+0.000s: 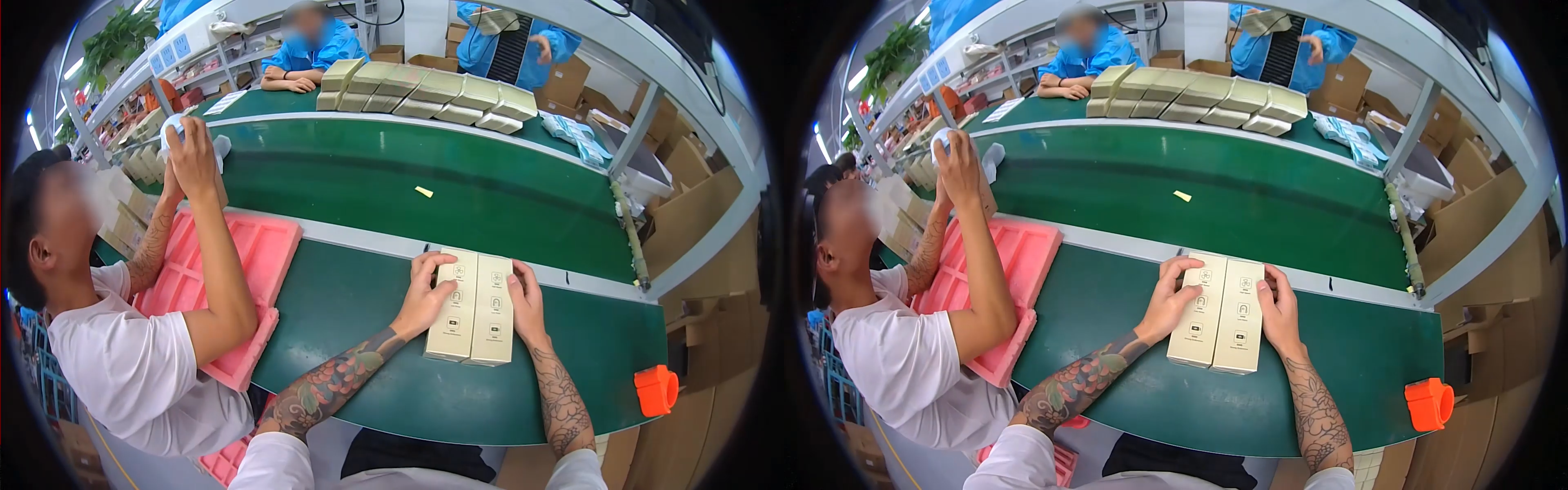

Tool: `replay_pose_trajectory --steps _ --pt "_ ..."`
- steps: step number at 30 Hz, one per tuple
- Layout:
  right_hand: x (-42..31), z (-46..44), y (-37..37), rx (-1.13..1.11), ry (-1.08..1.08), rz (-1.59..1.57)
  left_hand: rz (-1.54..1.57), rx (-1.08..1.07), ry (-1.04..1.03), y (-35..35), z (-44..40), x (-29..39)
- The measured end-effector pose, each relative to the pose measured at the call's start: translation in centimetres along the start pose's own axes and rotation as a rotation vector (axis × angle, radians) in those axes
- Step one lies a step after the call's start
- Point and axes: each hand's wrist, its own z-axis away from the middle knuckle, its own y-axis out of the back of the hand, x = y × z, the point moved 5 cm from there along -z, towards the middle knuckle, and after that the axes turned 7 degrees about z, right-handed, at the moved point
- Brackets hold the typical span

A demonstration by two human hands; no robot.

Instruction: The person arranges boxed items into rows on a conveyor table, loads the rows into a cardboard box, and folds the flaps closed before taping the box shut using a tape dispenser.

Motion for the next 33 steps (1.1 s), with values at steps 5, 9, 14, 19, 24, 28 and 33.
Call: replay_pose_trajectory --steps 5,9,14,19,24,28,33 --pt "0.2 0.0 -0.1 -0.015 -0.009 -0.037 -0.131 0.009 -0.089 0.1 0.1 0.1" --pt "0.0 0.1 -0.1 -0.002 0.014 -0.029 -0.092 -0.004 -0.068 0.1 0.1 0.5" --pt "-0.1 0.1 0.1 -0.002 0.013 -0.004 -0.061 -0.001 -0.071 0.2 0.2 0.5" --pt "0.0 0.1 0.1 0.012 0.03 -0.002 -0.074 -0.003 -0.051 0.1 0.1 0.5" --pt "0.0 0.1 0.2 -0.005 -0.008 0.012 -0.098 0.018 -0.123 0.2 -0.1 -0.4" --pt "0.0 0.0 0.0 0.0 0.001 -0.036 -0.169 0.026 -0.143 0.2 0.3 0.8" --pt "0.0 -0.1 0.1 -0.017 0.0 -0.019 -0.157 0.004 -0.097 0.0 0.1 0.5"
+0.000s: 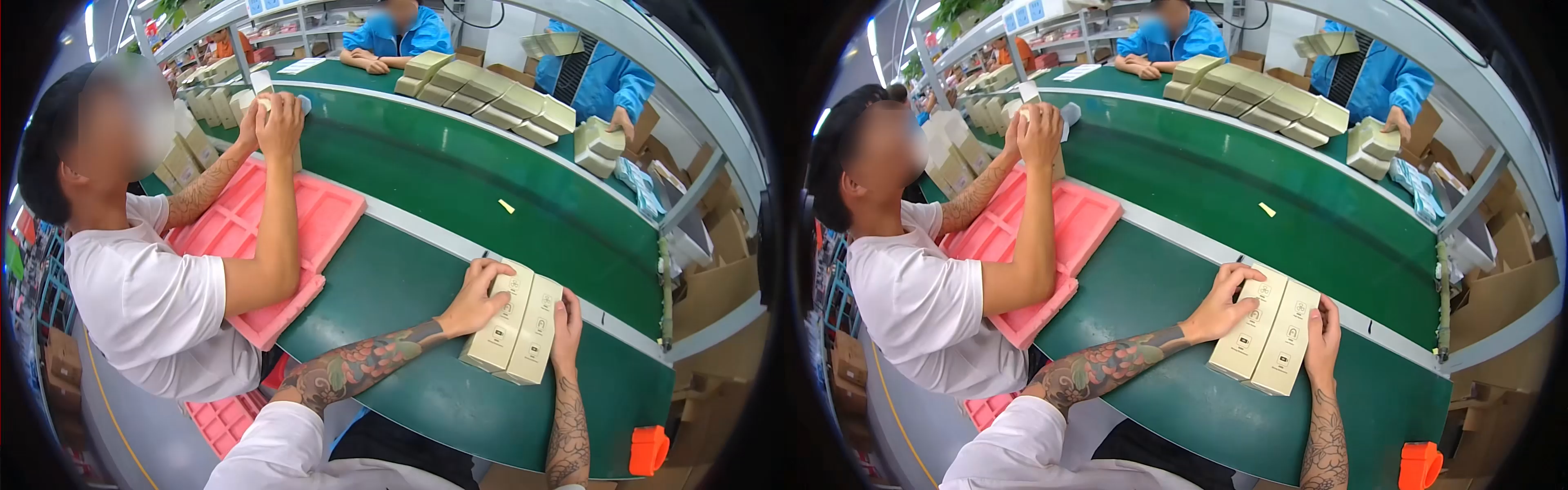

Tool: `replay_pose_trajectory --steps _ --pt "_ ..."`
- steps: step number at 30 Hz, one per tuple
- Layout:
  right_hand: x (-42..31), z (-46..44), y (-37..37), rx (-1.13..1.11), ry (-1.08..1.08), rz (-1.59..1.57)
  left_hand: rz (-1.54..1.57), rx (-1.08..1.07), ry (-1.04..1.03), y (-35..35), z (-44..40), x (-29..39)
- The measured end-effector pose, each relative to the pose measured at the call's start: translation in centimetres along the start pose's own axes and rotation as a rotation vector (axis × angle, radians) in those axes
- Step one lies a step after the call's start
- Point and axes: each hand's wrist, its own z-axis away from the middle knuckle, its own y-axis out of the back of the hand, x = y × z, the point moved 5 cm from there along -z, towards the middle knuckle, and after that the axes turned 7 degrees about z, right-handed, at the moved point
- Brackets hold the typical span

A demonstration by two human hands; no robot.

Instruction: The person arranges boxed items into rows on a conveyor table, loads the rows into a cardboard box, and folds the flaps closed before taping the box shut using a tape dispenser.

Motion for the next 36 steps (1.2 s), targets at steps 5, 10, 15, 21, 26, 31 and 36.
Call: replay_pose_trajectory --steps 5,10,15,21,26,31,36 --pt "-0.5 0.1 -0.1 -0.003 -0.001 0.011 0.012 -0.005 0.024 0.1 0.1 0.1" --pt "-0.1 0.1 0.2 0.026 -0.006 0.025 -0.025 0.001 -0.018 0.0 -0.1 0.1" --pt "0.6 0.0 0.3 0.02 0.016 0.048 -0.035 0.032 -0.029 0.1 0.1 0.4" --pt "0.8 -0.1 0.2 -0.004 -0.006 0.007 -0.023 0.033 -0.024 0.1 -0.1 0.9" --pt "-0.1 0.2 0.2 -0.002 0.01 0.035 -0.204 0.047 -0.156 0.7 0.1 1.7" --pt "-0.3 0.2 0.0 0.024 -0.006 0.03 -0.497 0.136 -0.558 5.5 -1.6 8.2" --pt "-0.8 0.3 0.1 0.02 -0.019 0.058 -1.083 0.466 -0.217 15.8 -2.4 6.2"
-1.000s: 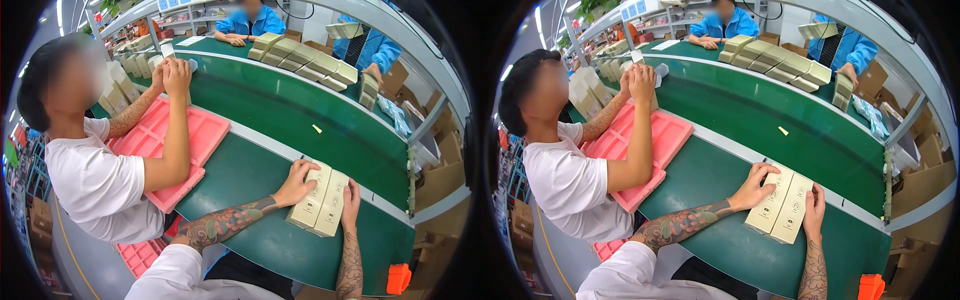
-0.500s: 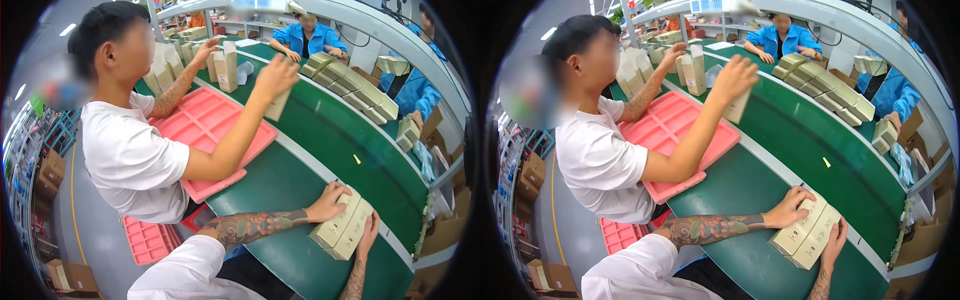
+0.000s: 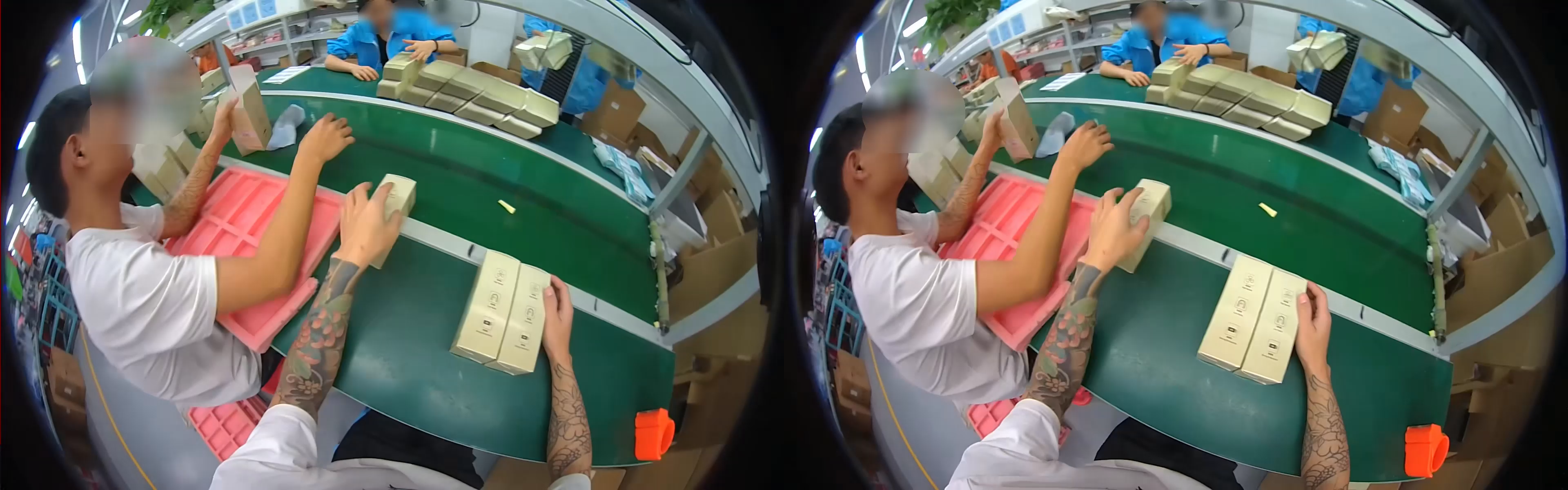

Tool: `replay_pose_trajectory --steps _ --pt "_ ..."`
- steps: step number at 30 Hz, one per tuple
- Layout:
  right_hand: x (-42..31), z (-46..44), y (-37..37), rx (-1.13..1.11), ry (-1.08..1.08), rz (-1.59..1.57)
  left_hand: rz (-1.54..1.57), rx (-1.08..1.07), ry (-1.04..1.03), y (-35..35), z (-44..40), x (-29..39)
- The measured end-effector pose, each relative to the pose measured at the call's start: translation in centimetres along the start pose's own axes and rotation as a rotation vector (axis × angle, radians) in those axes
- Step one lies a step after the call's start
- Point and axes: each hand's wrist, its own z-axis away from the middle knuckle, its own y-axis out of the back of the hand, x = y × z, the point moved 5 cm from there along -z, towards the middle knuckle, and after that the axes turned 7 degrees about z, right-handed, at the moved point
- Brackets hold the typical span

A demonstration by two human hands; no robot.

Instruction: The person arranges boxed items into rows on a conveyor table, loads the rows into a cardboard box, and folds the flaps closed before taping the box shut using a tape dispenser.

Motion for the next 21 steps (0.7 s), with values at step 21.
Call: replay_pose_trajectory --steps 21 --pt "1.7 0.5 0.0 0.053 -0.168 -0.062 0.606 -1.003 0.107 -3.8 5.5 7.6"
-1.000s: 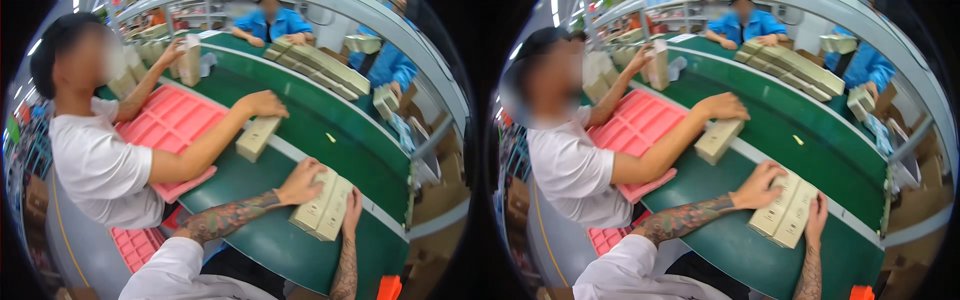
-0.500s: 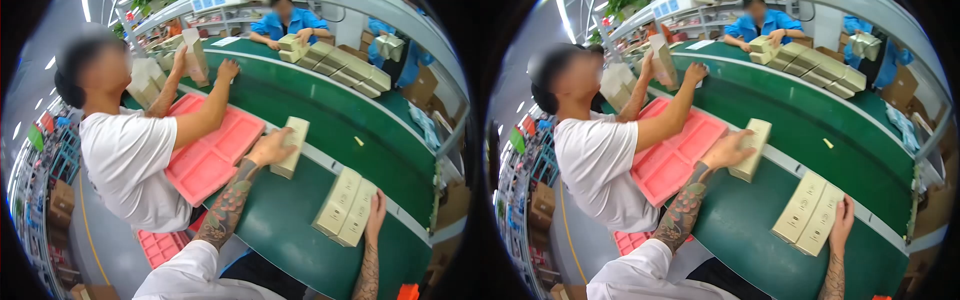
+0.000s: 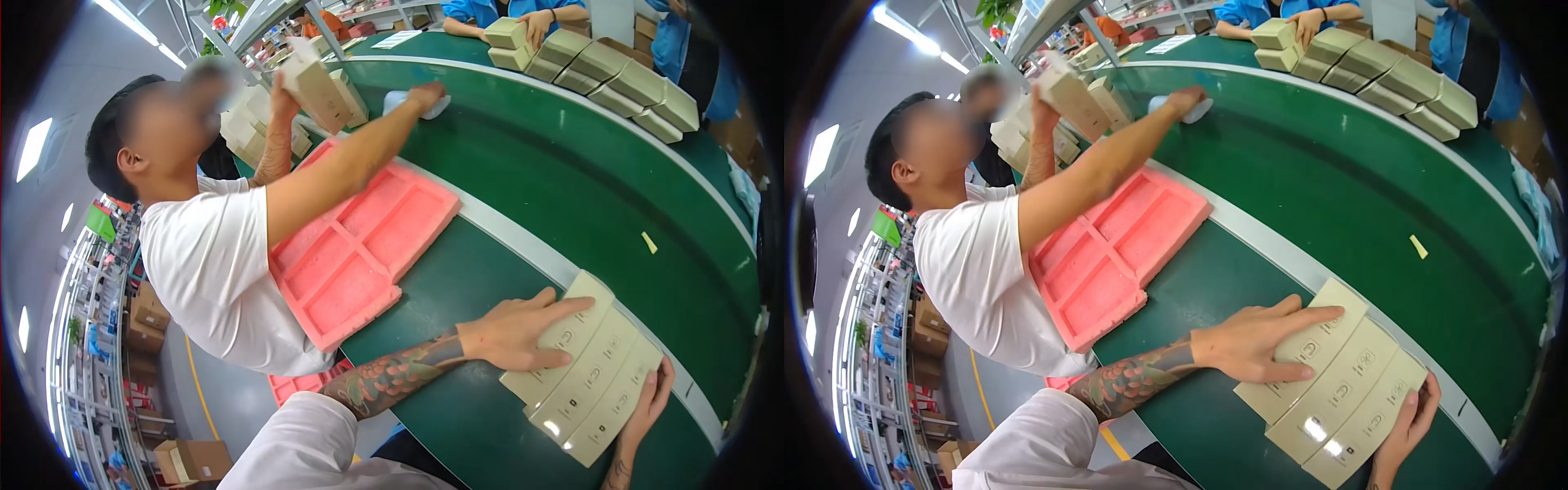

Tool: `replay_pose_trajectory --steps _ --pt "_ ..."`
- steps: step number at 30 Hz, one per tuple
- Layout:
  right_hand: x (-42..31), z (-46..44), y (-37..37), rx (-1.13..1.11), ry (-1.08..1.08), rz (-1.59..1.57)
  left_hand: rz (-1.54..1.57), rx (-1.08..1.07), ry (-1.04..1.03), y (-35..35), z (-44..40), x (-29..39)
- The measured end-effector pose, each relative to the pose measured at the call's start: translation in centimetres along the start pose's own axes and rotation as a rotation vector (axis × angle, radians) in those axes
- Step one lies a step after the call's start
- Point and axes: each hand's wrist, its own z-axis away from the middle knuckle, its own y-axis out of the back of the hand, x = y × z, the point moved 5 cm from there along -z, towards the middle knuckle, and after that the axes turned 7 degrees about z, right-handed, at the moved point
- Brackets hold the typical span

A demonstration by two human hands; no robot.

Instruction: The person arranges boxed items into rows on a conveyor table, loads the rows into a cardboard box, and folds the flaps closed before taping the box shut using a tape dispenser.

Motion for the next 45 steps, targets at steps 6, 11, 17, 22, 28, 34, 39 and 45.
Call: replay_pose_trajectory --steps 6,11,17,22,28,34,39,45 --pt "1.8 0.0 0.9 0.016 -0.01 0.008 0.081 -0.01 -0.027 0.1 -0.5 -0.7" --pt "-0.1 0.2 1.2 -0.103 -0.011 0.183 0.102 -0.194 0.046 0.6 0.6 -0.1" --pt "-0.7 0.5 1.2 -0.122 -0.088 0.252 0.145 -0.109 0.012 0.4 0.0 -0.7" --pt "-0.4 0.3 1.1 -0.105 -0.064 0.255 0.096 -0.006 -0.042 0.5 -0.3 -1.1" --pt "-0.4 0.4 1.3 -0.079 -0.098 0.267 0.097 0.067 -0.083 0.4 -0.4 -1.3" --pt "-1.0 0.4 1.0 -0.067 -0.11 0.26 0.081 0.092 -0.105 0.2 -0.4 -1.3" --pt "-1.5 0.3 0.8 -0.062 -0.063 0.277 0.081 0.088 -0.102 0.2 -0.4 -1.3" --pt "-1.2 0.2 0.9 -0.052 -0.058 0.262 0.075 0.094 -0.11 0.2 -0.4 -1.4"
